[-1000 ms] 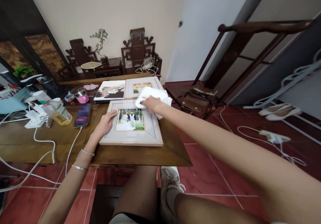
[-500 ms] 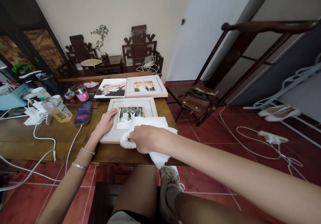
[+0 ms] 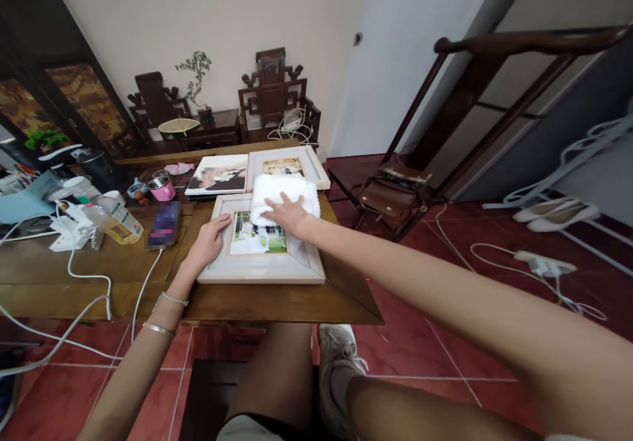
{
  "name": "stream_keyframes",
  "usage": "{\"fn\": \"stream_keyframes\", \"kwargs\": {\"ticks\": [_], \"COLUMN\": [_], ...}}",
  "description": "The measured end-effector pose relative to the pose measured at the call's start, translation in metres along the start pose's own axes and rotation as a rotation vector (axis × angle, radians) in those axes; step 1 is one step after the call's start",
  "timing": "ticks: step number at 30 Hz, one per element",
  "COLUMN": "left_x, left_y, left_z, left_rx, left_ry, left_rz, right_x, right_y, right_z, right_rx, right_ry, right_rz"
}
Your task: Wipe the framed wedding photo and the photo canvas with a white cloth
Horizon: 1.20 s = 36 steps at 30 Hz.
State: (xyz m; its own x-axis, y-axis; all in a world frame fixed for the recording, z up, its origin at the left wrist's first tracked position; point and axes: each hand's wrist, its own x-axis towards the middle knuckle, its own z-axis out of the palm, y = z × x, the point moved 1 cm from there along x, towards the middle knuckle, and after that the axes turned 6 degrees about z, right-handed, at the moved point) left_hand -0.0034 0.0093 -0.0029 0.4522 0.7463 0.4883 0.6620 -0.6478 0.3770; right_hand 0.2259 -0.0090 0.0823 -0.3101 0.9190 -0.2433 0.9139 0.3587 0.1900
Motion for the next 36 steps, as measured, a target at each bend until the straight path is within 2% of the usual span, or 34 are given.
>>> {"fn": "stream_keyframes", "kwargs": {"ticks": [4,7,9,12,16,20,23,26,29,32,34,36], "left_x": [0.001,0.001,0.001,0.000,0.000,0.000,0.000,0.001,0.001,0.001,0.001,0.001], "left_y": [0.002,0.003,0.004,0.004,0.003,0.002,0.001,0.001,0.000,0.001,0.001,0.002], "left_z": [-0.001,-0.002,-0.003,-0.003,-0.002,-0.002,-0.002,-0.002,-0.002,-0.002,-0.002,-0.002], "left_rx": [0.011,0.001,-0.009,-0.006,-0.007,-0.009,0.002,-0.012,-0.025,-0.028,-0.028,-0.024], "left_ry": [-0.005,-0.014,-0.011,-0.016,-0.015,-0.018,-0.020,-0.012,-0.018,-0.016,-0.009,0.000], "left_rz": [0.008,0.007,0.001,-0.001,0.001,0.005,0.012,0.015,0.006,0.007,0.011,0.015], "right_x": [-0.046,-0.087,-0.107,-0.116,-0.087,-0.029,0.007,0.018,0.000,-0.041,-0.071,-0.096], "right_y": [-0.034,-0.053,-0.059,-0.062,-0.053,-0.020,0.005,0.008,-0.014,-0.046,-0.064,-0.076], "right_z": [-0.009,-0.021,-0.027,-0.028,-0.013,0.003,0.007,0.007,0.003,-0.008,-0.020,-0.032], "right_rx": [0.077,0.140,0.204,0.257,0.182,0.051,0.016,0.014,0.043,0.126,0.179,0.224], "right_ry": [-0.134,-0.202,-0.203,-0.165,-0.134,-0.063,0.024,0.032,-0.055,-0.180,-0.279,-0.311], "right_rz": [-0.024,-0.152,-0.236,-0.253,-0.174,-0.015,0.066,0.082,0.080,0.071,0.013,-0.088]}}
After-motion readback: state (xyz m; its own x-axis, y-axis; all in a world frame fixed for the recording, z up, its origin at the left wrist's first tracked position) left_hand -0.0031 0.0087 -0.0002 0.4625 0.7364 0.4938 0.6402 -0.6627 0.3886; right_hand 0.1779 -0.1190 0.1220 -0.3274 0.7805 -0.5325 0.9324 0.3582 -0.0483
